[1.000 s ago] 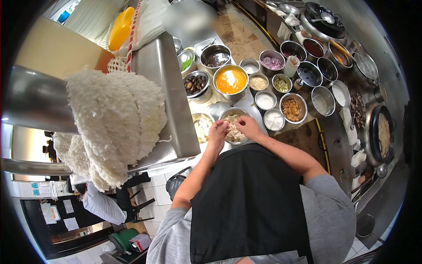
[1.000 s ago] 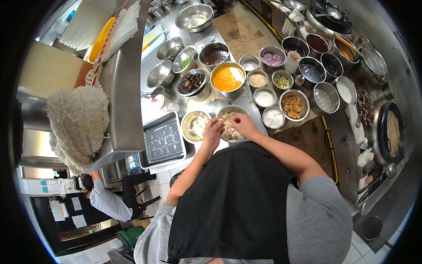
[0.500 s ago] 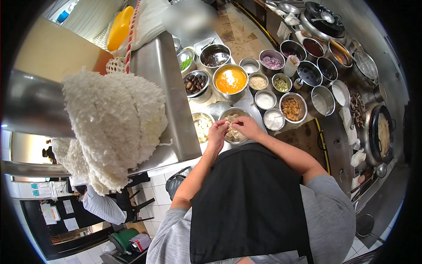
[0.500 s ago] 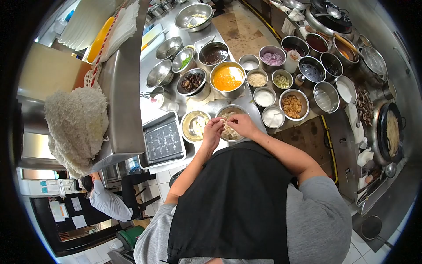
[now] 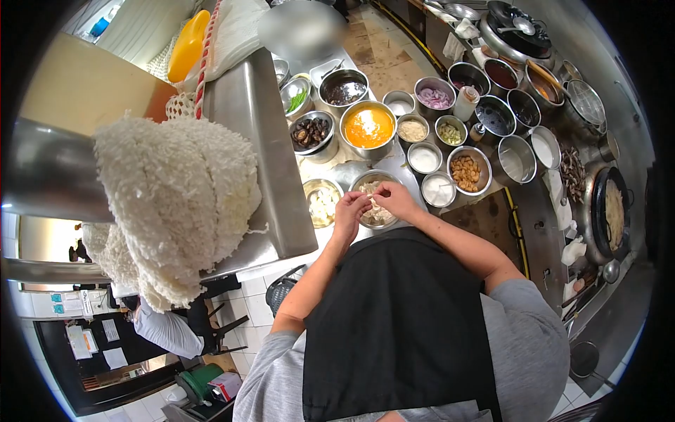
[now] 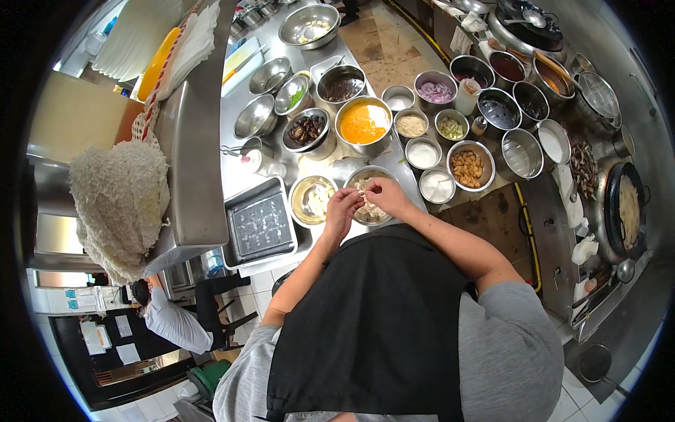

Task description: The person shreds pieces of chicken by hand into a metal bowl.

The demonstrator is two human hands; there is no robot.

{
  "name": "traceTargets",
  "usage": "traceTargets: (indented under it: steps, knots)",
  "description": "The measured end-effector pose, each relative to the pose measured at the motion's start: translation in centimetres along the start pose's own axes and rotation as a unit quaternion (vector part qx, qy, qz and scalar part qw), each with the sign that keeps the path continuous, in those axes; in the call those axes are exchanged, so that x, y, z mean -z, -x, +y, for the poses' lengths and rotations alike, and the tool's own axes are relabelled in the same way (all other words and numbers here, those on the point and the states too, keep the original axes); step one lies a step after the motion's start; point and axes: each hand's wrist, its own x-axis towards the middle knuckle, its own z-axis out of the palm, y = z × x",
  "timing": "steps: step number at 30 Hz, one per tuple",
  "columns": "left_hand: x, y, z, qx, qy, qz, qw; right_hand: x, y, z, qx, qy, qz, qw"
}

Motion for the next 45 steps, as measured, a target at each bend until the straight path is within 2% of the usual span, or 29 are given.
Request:
traceTargets:
  steps: [5,10,12,16,19,21,22,24,27,45]
  knots:
    - [0.3,-0.1,0.2,-0.016,-0.101,-0.007,0.995,0.4,-0.2,0.1,0.008,0.010,-0.004,1.000]
    - [0.2,0.0,0.2,0.023,-0.062,-0.034,0.997,0.4,-0.5,0.4,-0.005,-0.036,-0.007,0.999]
    - [0.0,0.1,0.2,0.038,-0.040,-0.035,0.998,0.6,-0.5,0.2,-0.071,-0.137,-0.031,0.988]
    - [-0.2,0.3,0.6,0.074,-0.012,-0.023,0.997,0.7,0.1,-0.7,-0.102,-0.164,-0.049,0.980]
    - [-0.1,0.3,0.8,0.088,0.015,-0.012,0.996,0.5,0.4,-0.9,-0.091,-0.119,-0.045,0.988]
    - [0.0,0.2,0.8,0.089,0.028,-0.010,0.996,0.2,0.6,-0.5,-0.010,-0.012,-0.012,1.000]
    - [0.0,0.2,0.8,0.088,0.034,-0.016,0.995,0.2,0.6,-0.4,-0.010,-0.012,-0.013,1.000]
    - [0.0,0.3,0.7,0.086,0.042,-0.022,0.995,0.2,0.7,-0.7,0.073,0.057,0.016,0.996]
    - [0.0,0.3,0.4,0.084,0.043,-0.027,0.995,0.6,0.9,-1.5,0.117,0.116,0.010,0.986]
    - [0.5,0.1,0.4,0.099,0.012,-0.032,0.995,0.4,0.9,-1.7,0.149,0.171,-0.009,0.974]
